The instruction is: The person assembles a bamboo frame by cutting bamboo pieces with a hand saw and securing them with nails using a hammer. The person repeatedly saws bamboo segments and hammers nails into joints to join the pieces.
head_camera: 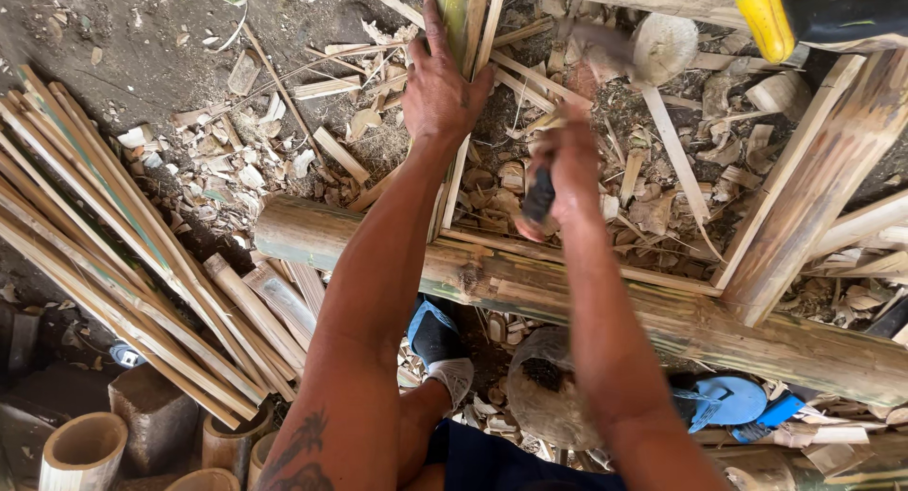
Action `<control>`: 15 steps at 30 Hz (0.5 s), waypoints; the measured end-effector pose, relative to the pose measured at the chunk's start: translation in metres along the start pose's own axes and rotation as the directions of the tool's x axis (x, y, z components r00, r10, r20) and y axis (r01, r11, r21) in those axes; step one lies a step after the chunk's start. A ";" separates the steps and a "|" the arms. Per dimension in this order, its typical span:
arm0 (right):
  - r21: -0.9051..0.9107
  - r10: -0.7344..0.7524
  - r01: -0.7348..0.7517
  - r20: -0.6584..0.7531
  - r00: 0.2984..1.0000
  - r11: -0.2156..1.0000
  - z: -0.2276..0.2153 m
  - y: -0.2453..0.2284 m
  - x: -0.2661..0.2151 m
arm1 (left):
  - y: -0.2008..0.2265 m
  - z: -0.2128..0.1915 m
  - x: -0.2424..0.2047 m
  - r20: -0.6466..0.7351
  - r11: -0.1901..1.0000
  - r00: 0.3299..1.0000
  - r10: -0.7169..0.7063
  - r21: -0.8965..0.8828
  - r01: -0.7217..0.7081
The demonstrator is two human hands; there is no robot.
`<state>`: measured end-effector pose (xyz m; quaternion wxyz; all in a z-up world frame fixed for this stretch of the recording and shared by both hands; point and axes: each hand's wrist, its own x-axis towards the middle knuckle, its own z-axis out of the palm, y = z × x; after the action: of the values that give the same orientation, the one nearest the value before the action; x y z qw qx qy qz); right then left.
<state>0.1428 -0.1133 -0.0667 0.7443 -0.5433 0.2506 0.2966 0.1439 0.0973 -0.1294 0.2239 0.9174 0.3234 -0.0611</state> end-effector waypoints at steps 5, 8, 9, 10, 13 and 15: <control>0.046 -0.057 0.062 -0.091 0.994 0.997 -0.006 -0.003 0.000 | 0.002 -0.003 -0.002 -0.065 0.997 0.996 0.065 -0.044 -0.068; 0.229 -0.040 0.094 -0.229 0.973 0.969 -0.005 0.002 0.001 | 0.000 -0.004 -0.005 -0.010 1.000 0.999 0.030 -0.007 -0.030; 0.159 0.040 -0.020 -0.119 0.992 0.987 -0.005 0.003 0.002 | 0.000 -0.004 -0.004 -0.021 0.999 0.999 0.033 -0.008 -0.033; 0.079 0.126 -0.124 -0.014 0.992 0.989 -0.003 0.005 0.004 | 0.000 -0.004 -0.004 -0.031 0.999 0.999 0.038 -0.008 -0.038; -0.299 0.072 -0.013 0.188 0.980 0.954 0.001 0.005 0.009 | 0.003 -0.005 -0.002 0.000 1.000 1.000 0.007 0.011 -0.007; 0.010 -0.066 0.066 -0.015 0.998 0.998 0.004 0.006 0.011 | 0.005 -0.005 0.000 -0.004 1.000 1.000 0.004 0.016 -0.004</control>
<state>0.1464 -0.1061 -0.0771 0.7547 -0.5496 0.2393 0.2666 0.1465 0.0966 -0.1228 0.2160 0.9199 0.3215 -0.0614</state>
